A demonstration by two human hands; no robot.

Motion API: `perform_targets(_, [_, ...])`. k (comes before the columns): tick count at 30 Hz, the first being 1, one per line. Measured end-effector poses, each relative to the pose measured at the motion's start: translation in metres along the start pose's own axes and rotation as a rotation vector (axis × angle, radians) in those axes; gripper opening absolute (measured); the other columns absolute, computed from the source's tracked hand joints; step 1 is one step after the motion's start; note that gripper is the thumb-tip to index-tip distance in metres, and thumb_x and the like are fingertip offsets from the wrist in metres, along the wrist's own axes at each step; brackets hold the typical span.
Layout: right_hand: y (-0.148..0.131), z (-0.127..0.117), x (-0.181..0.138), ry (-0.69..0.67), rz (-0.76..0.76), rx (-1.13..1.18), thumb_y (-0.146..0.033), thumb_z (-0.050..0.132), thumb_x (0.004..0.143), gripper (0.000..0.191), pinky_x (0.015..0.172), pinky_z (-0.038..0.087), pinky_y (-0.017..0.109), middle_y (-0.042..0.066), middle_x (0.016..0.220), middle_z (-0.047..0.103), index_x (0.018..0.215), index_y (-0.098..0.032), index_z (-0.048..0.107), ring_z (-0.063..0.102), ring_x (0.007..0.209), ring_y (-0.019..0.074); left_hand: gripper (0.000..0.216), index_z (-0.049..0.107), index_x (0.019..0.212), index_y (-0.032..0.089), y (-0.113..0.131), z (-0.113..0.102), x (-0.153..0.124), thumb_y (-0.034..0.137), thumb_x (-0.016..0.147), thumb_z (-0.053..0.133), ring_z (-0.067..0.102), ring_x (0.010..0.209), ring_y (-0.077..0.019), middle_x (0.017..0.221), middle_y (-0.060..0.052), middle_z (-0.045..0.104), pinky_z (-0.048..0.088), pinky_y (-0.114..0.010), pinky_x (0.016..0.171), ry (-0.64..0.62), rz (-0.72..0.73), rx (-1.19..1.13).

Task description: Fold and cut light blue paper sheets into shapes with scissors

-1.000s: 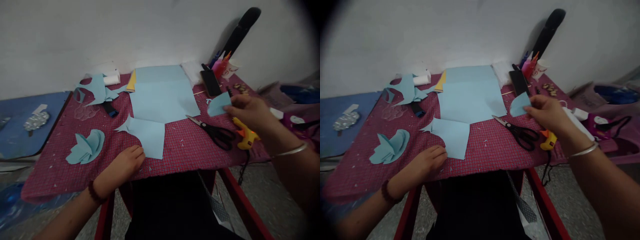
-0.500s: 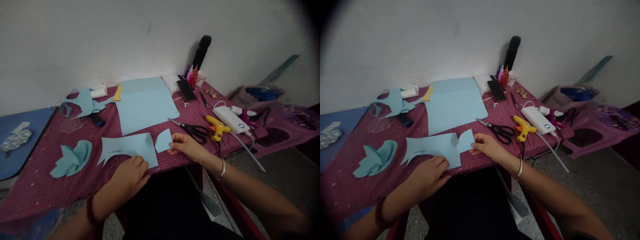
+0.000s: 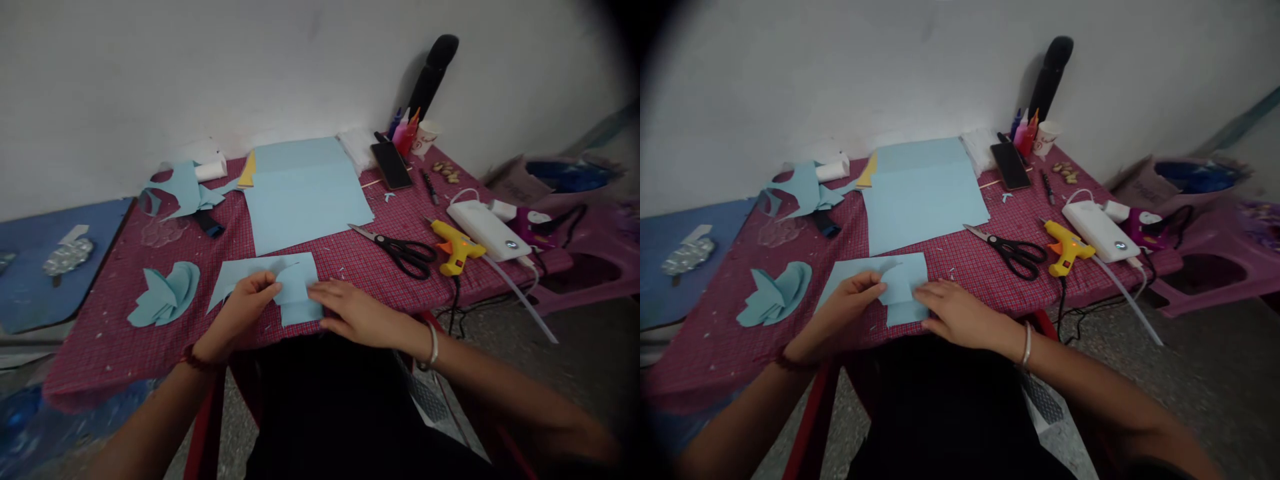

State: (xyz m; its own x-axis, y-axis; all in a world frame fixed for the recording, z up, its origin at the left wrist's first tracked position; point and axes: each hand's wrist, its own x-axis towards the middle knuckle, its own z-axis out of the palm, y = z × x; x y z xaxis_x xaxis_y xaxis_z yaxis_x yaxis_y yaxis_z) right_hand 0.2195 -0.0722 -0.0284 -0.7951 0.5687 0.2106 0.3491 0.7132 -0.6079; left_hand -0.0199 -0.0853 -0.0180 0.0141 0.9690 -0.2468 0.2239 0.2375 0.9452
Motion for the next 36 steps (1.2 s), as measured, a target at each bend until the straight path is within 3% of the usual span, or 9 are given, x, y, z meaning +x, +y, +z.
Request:
perform_targets(3, [0.002, 0.002, -0.019, -0.106, -0.052, -0.146, -0.017, 0.061, 0.085, 0.049, 0.115, 0.025, 0.05, 0.009, 0.144, 0.049, 0.133, -0.021, 0.052, 0.04, 0.135, 0.0248, 0.02, 0.052, 0.067, 0.017, -0.002, -0.003, 0.004, 0.032, 0.072, 0.064, 0.039, 0.056, -0.0089, 0.061, 0.006, 0.043, 0.032, -0.022, 0.054, -0.019, 0.038, 0.115])
perform_targets(9, [0.007, 0.014, -0.03, -0.043, -0.058, -0.22, -0.018, 0.052, 0.091, 0.041, 0.116, 0.024, 0.05, 0.004, 0.143, 0.051, 0.132, -0.023, 0.052, 0.042, 0.134, 0.0216, 0.013, 0.054, 0.071, 0.017, -0.003, 0.0, 0.008, 0.027, 0.072, 0.062, 0.041, 0.054, -0.0086, 0.059, 0.007, 0.046, 0.031, -0.022, 0.052, -0.026, 0.089, 0.15])
perform_targets(13, [0.009, 0.015, -0.031, 0.013, -0.06, -0.164, -0.019, 0.051, 0.092, 0.037, 0.114, 0.027, 0.049, 0.005, 0.135, 0.058, 0.128, -0.024, 0.055, 0.05, 0.126, 0.0206, 0.027, 0.056, 0.093, 0.017, 0.004, 0.0, 0.005, 0.027, 0.07, 0.065, 0.045, 0.049, -0.0085, 0.057, 0.008, 0.051, 0.033, -0.022, 0.049, -0.094, -0.017, 0.073])
perform_targets(17, [0.006, 0.015, -0.031, 0.131, 0.032, -0.021, -0.021, 0.052, 0.092, 0.04, 0.11, 0.033, 0.049, 0.008, 0.125, 0.064, 0.132, -0.022, 0.05, 0.056, 0.118, 0.0216, 0.035, 0.052, 0.098, 0.018, 0.011, 0.003, -0.001, 0.031, 0.069, 0.068, 0.044, 0.042, -0.0068, 0.056, 0.009, 0.052, 0.032, -0.02, 0.044, -0.195, -0.17, -0.063])
perform_targets(20, [0.002, 0.015, -0.028, 0.28, 0.144, 0.141, -0.028, 0.057, 0.091, 0.043, 0.095, 0.046, 0.044, 0.008, 0.11, 0.069, 0.132, -0.023, 0.049, 0.062, 0.104, 0.0221, 0.036, 0.052, 0.097, 0.019, 0.014, 0.012, -0.006, 0.031, 0.067, 0.069, 0.042, 0.04, -0.0055, 0.057, 0.008, 0.052, 0.029, -0.02, 0.041, -0.226, -0.232, -0.152])
perform_targets(23, [-0.001, 0.017, -0.022, 0.337, 0.174, 0.214, -0.032, 0.064, 0.086, 0.034, 0.084, 0.049, 0.039, 0.006, 0.103, 0.071, 0.119, -0.024, 0.06, 0.064, 0.094, 0.0216, 0.037, 0.054, 0.098, 0.018, 0.015, 0.019, -0.009, 0.032, 0.067, 0.07, 0.042, 0.04, -0.0047, 0.059, 0.007, 0.052, 0.029, -0.02, 0.041, -0.243, -0.246, -0.185])
perform_targets(29, [-0.001, 0.018, -0.01, 0.366, 0.121, 0.267, -0.025, 0.064, 0.085, 0.006, 0.079, 0.047, 0.035, 0.001, 0.084, 0.072, 0.089, -0.023, 0.069, 0.064, 0.082, 0.0175, 0.03, 0.056, 0.094, 0.017, 0.018, 0.022, -0.01, 0.029, 0.068, 0.066, 0.044, 0.044, -0.0061, 0.058, 0.007, 0.055, 0.032, -0.02, 0.044, -0.245, -0.151, -0.049])
perform_targets(32, [0.003, 0.015, -0.007, 0.356, 0.099, 0.281, -0.022, 0.062, 0.086, 0.006, 0.079, 0.047, 0.034, 0.001, 0.083, 0.071, 0.087, -0.022, 0.068, 0.064, 0.081, 0.0168, 0.023, 0.058, 0.085, 0.015, 0.016, 0.018, -0.008, 0.026, 0.066, 0.066, 0.05, 0.052, -0.0081, 0.064, 0.004, 0.059, 0.037, -0.02, 0.05, -0.166, -0.066, 0.01])
perform_targets(36, [0.008, 0.012, -0.009, 0.323, 0.105, 0.25, -0.016, 0.056, 0.088, 0.012, 0.078, 0.047, 0.034, 0.002, 0.084, 0.071, 0.09, -0.021, 0.067, 0.064, 0.08, 0.0165, 0.018, 0.059, 0.08, 0.015, 0.007, 0.013, -0.004, 0.023, 0.065, 0.064, 0.051, 0.052, -0.0088, 0.063, 0.004, 0.059, 0.037, -0.021, 0.05, -0.119, -0.062, 0.076])
